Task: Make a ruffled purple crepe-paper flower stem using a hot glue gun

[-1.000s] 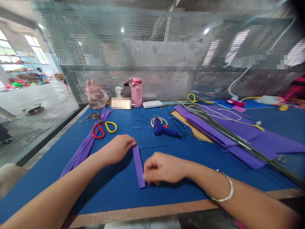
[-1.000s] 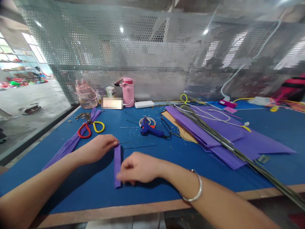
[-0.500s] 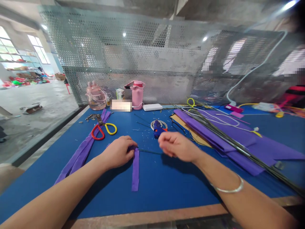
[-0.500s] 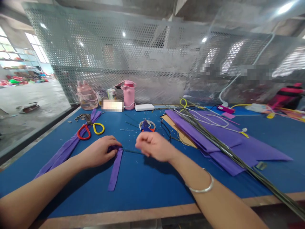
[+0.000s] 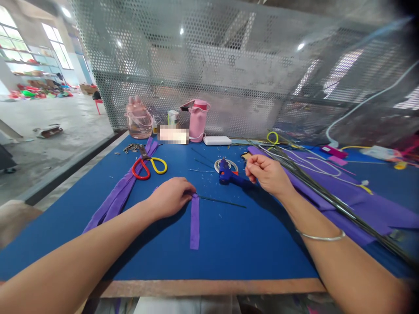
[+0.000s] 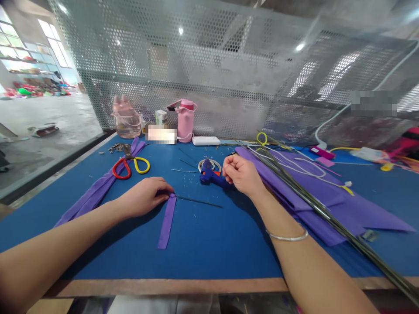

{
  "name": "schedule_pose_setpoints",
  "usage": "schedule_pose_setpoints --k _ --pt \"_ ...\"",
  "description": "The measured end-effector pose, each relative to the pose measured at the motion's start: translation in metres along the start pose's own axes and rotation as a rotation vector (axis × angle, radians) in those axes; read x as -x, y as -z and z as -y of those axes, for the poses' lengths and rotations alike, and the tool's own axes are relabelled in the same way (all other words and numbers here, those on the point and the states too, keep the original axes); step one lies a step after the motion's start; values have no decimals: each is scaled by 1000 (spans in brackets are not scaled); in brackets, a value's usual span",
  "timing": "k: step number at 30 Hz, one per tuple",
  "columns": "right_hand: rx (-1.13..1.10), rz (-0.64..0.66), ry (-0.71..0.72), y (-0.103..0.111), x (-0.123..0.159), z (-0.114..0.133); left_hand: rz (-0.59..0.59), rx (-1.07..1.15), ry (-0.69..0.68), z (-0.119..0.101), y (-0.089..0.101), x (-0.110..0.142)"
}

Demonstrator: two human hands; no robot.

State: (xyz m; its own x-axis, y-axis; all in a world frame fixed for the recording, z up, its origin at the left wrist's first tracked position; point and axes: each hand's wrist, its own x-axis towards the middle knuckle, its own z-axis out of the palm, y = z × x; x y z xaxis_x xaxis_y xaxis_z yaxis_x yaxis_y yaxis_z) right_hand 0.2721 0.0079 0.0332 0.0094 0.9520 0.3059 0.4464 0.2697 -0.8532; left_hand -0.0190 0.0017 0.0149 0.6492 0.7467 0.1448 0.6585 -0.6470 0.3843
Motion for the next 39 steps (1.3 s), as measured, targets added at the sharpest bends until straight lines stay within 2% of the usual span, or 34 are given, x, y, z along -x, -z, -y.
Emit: schedule_pose_setpoints --k 17,25,32,37,39 --pt "31 97 -3 -15 5 6 -4 -3 -9 2 -2 -1" --pt "330 119 101 -12 -3 -10 -8 -18 -20 1 -2 -1" --pt "536 230 169 -17 -3 -21 -32 -8 1 3 -4 0" --pt "503 125 187 -13 -1 -13 -57 7 7 7 -4 -2" --pt "413 97 148 -7 2 -3 -68 8 21 9 -5 -3"
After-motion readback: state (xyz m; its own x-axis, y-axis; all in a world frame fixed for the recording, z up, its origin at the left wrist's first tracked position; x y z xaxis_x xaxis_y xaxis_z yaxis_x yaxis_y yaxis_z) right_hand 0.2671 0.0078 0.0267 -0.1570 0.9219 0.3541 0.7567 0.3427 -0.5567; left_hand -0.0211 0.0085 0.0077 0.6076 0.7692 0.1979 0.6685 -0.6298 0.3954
